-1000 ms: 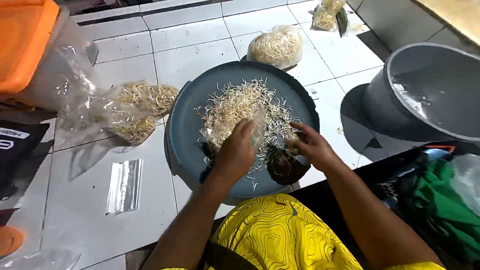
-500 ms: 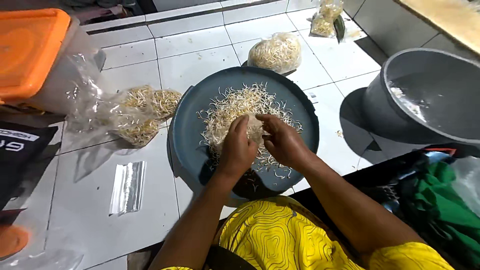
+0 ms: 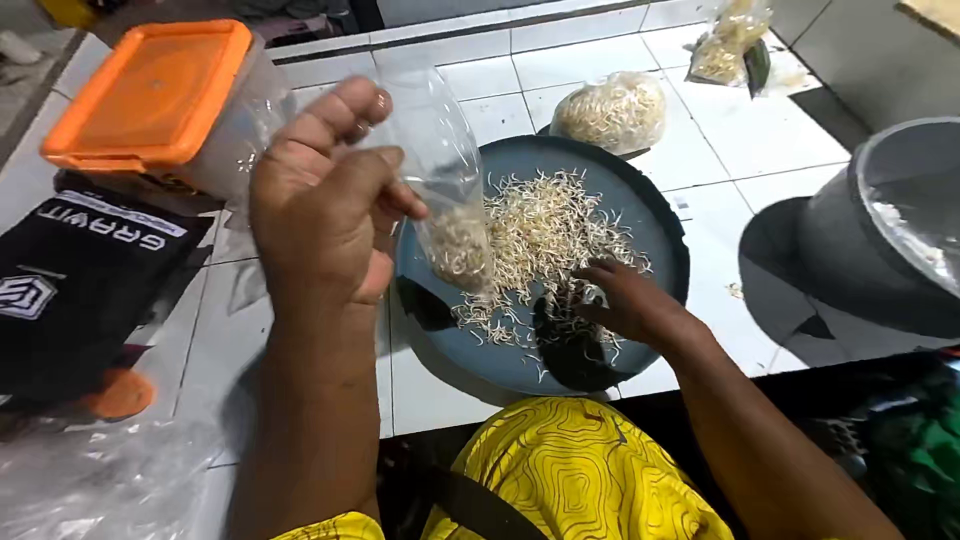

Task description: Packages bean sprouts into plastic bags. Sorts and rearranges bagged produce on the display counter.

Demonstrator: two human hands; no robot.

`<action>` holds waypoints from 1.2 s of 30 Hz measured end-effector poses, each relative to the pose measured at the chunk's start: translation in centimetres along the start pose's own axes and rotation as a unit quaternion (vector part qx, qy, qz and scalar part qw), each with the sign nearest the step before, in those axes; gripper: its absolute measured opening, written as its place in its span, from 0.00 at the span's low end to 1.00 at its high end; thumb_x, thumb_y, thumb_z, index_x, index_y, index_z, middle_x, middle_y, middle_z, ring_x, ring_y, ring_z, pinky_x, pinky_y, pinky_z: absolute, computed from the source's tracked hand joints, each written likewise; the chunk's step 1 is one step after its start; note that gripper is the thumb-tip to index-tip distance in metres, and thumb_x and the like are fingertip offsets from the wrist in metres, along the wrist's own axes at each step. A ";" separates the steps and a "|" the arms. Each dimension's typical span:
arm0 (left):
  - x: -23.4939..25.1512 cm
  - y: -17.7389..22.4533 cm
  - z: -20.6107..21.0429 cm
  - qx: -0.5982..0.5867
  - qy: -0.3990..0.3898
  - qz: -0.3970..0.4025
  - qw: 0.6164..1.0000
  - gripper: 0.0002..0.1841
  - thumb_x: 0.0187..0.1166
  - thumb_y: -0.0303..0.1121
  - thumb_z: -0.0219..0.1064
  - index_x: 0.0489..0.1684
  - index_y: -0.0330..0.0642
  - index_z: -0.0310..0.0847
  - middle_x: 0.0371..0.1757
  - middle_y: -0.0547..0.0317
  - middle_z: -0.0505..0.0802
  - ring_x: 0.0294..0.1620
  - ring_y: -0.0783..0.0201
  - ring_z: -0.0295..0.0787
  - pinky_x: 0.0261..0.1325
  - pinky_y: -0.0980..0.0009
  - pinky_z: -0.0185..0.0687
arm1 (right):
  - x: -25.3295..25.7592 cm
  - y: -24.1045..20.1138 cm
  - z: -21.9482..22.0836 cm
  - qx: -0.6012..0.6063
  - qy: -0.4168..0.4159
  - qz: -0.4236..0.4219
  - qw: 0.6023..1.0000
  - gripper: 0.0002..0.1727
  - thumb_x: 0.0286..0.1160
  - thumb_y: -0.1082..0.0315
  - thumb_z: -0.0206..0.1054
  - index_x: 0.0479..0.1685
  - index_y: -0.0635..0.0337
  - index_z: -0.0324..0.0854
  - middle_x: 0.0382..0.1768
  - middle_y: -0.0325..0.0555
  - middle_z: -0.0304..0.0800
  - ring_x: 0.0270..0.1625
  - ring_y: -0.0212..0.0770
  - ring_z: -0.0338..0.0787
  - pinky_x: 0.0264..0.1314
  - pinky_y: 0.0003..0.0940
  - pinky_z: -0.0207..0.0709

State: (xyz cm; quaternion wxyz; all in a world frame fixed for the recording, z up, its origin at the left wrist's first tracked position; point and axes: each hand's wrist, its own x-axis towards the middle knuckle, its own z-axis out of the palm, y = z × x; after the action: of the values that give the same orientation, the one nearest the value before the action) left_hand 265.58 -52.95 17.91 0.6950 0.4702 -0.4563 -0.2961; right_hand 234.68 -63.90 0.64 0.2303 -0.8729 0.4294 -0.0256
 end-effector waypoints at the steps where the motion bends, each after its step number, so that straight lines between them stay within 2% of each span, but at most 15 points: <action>1: 0.2 0.8 -0.7 0.001 0.015 0.022 1.000 0.19 0.80 0.19 0.57 0.69 0.35 0.75 0.58 0.57 0.88 0.28 0.69 0.86 0.29 0.73 0.89 | -0.2 0.6 0.6 0.020 0.003 0.003 1.000 0.32 0.65 0.54 0.82 0.72 0.51 0.83 0.75 0.60 0.79 0.77 0.64 0.78 0.74 0.68 0.75; 2: 0.4 1.6 -1.3 -0.002 0.036 0.038 0.999 0.16 0.81 0.20 0.58 0.65 0.36 0.77 0.50 0.59 0.90 0.28 0.69 0.86 0.31 0.74 0.89 | -0.5 1.3 1.4 0.031 0.008 0.007 0.999 0.32 0.65 0.54 0.82 0.72 0.53 0.83 0.73 0.61 0.80 0.74 0.63 0.81 0.72 0.66 0.77; 5: 1.5 2.7 -2.7 -0.002 0.096 0.073 0.993 0.06 0.85 0.23 0.60 0.49 0.40 0.81 0.29 0.63 0.89 0.25 0.68 0.87 0.35 0.71 0.91 | -1.8 3.4 3.6 0.019 0.014 0.052 0.998 0.35 0.67 0.51 0.80 0.74 0.55 0.81 0.79 0.66 0.74 0.84 0.67 0.70 0.82 0.67 0.67; 8: 2.9 1.6 -4.2 0.019 0.130 0.090 0.987 0.05 0.84 0.23 0.58 0.46 0.42 0.79 0.31 0.62 0.88 0.28 0.65 0.88 0.42 0.66 0.93 | -3.4 5.2 5.0 0.010 0.052 0.082 0.995 0.39 0.67 0.46 0.79 0.79 0.53 0.77 0.84 0.65 0.68 0.89 0.67 0.62 0.86 0.68 0.61; 11: 4.1 -1.1 -5.8 0.050 0.179 0.064 0.981 0.06 0.82 0.23 0.61 0.50 0.41 0.77 0.30 0.62 0.88 0.28 0.64 0.89 0.41 0.64 0.93 | -4.5 6.3 5.4 0.010 0.099 0.075 0.992 0.39 0.69 0.44 0.77 0.78 0.57 0.77 0.84 0.66 0.69 0.89 0.68 0.63 0.87 0.66 0.63; 15: 4.7 -5.9 -8.1 0.084 0.207 -0.008 0.975 0.05 0.80 0.22 0.60 0.45 0.43 0.76 0.29 0.65 0.86 0.28 0.65 0.88 0.42 0.63 0.93 | -4.3 7.0 5.5 -0.010 0.134 0.070 0.989 0.37 0.70 0.42 0.75 0.75 0.56 0.80 0.82 0.63 0.72 0.89 0.68 0.64 0.87 0.70 0.57; 19: 4.2 -8.9 -10.3 0.079 0.239 -0.054 0.966 0.08 0.78 0.21 0.61 0.49 0.41 0.75 0.36 0.61 0.85 0.31 0.64 0.89 0.44 0.60 0.95 | -3.4 9.0 4.7 -0.046 0.165 0.059 0.983 0.31 0.73 0.47 0.73 0.69 0.57 0.84 0.80 0.64 0.75 0.88 0.70 0.64 0.88 0.70 0.57; 24: 3.2 -9.8 -13.2 0.081 0.258 -0.052 0.961 0.23 0.78 0.22 0.63 0.73 0.33 0.67 0.56 0.50 0.83 0.34 0.60 0.91 0.42 0.61 0.96 | -2.5 12.1 3.4 -0.056 0.164 0.032 0.984 0.26 0.72 0.55 0.74 0.67 0.57 0.85 0.79 0.64 0.76 0.87 0.71 0.65 0.86 0.69 0.61; 26: 2.6 -9.6 -13.7 0.081 0.236 -0.058 0.967 0.27 0.80 0.23 0.63 0.80 0.35 0.63 0.66 0.47 0.81 0.38 0.57 0.93 0.43 0.59 0.96 | -2.0 13.6 2.7 -0.067 0.159 0.017 0.985 0.25 0.73 0.54 0.73 0.67 0.57 0.85 0.78 0.62 0.78 0.87 0.69 0.67 0.86 0.67 0.62; 29: 0.5 -9.7 -15.1 0.104 0.251 -0.040 0.962 0.34 0.88 0.32 0.60 0.93 0.45 0.48 0.82 0.44 0.73 0.49 0.50 0.94 0.45 0.54 0.97 | -1.3 15.8 1.7 -0.073 0.144 0.004 0.987 0.26 0.76 0.50 0.71 0.67 0.57 0.84 0.77 0.56 0.81 0.86 0.63 0.70 0.88 0.63 0.63; 31: -1.7 -10.6 -16.7 0.227 0.310 -0.042 0.922 0.32 0.90 0.39 0.59 0.92 0.42 0.52 0.83 0.43 0.73 0.51 0.53 0.94 0.45 0.57 0.97 | -1.1 16.5 1.2 -0.068 0.144 0.010 0.987 0.29 0.77 0.45 0.67 0.67 0.59 0.84 0.76 0.57 0.82 0.85 0.63 0.72 0.88 0.62 0.63; 33: -4.6 -12.2 -19.0 0.441 0.313 -0.102 0.835 0.28 0.90 0.42 0.56 0.84 0.33 0.64 0.78 0.36 0.78 0.61 0.52 0.90 0.61 0.56 0.90 | -1.1 16.3 1.1 -0.069 0.157 0.023 0.985 0.31 0.78 0.42 0.65 0.66 0.60 0.84 0.74 0.58 0.84 0.83 0.61 0.75 0.88 0.59 0.65; 34: -6.1 -12.7 -19.7 0.529 0.278 -0.155 0.787 0.27 0.90 0.42 0.56 0.81 0.31 0.69 0.77 0.32 0.79 0.69 0.45 0.85 0.72 0.49 0.80 | -1.1 16.2 1.3 -0.071 0.164 0.025 0.984 0.29 0.78 0.44 0.65 0.65 0.60 0.85 0.73 0.58 0.85 0.82 0.61 0.76 0.87 0.59 0.65; 35: -7.6 -13.5 -20.4 0.603 0.234 -0.209 0.734 0.28 0.90 0.45 0.56 0.79 0.32 0.73 0.76 0.32 0.81 0.73 0.38 0.82 0.75 0.41 0.75 | -1.1 16.1 1.5 -0.072 0.169 0.026 0.983 0.27 0.79 0.47 0.67 0.64 0.60 0.86 0.72 0.58 0.85 0.82 0.60 0.77 0.87 0.58 0.66; 36: -9.0 -14.6 -21.2 0.659 0.191 -0.255 0.681 0.29 0.89 0.49 0.54 0.77 0.34 0.76 0.74 0.33 0.83 0.71 0.34 0.82 0.71 0.33 0.76 | -1.1 16.0 1.7 -0.071 0.176 0.020 0.982 0.24 0.78 0.50 0.69 0.62 0.60 0.86 0.71 0.58 0.86 0.81 0.60 0.79 0.85 0.59 0.68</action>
State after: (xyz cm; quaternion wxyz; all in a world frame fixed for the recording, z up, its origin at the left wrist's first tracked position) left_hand 281.47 -42.88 -1.81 0.1746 0.9515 -0.2531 0.0116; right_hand 222.53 -70.83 -7.49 0.0889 -0.8599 0.4817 -0.1436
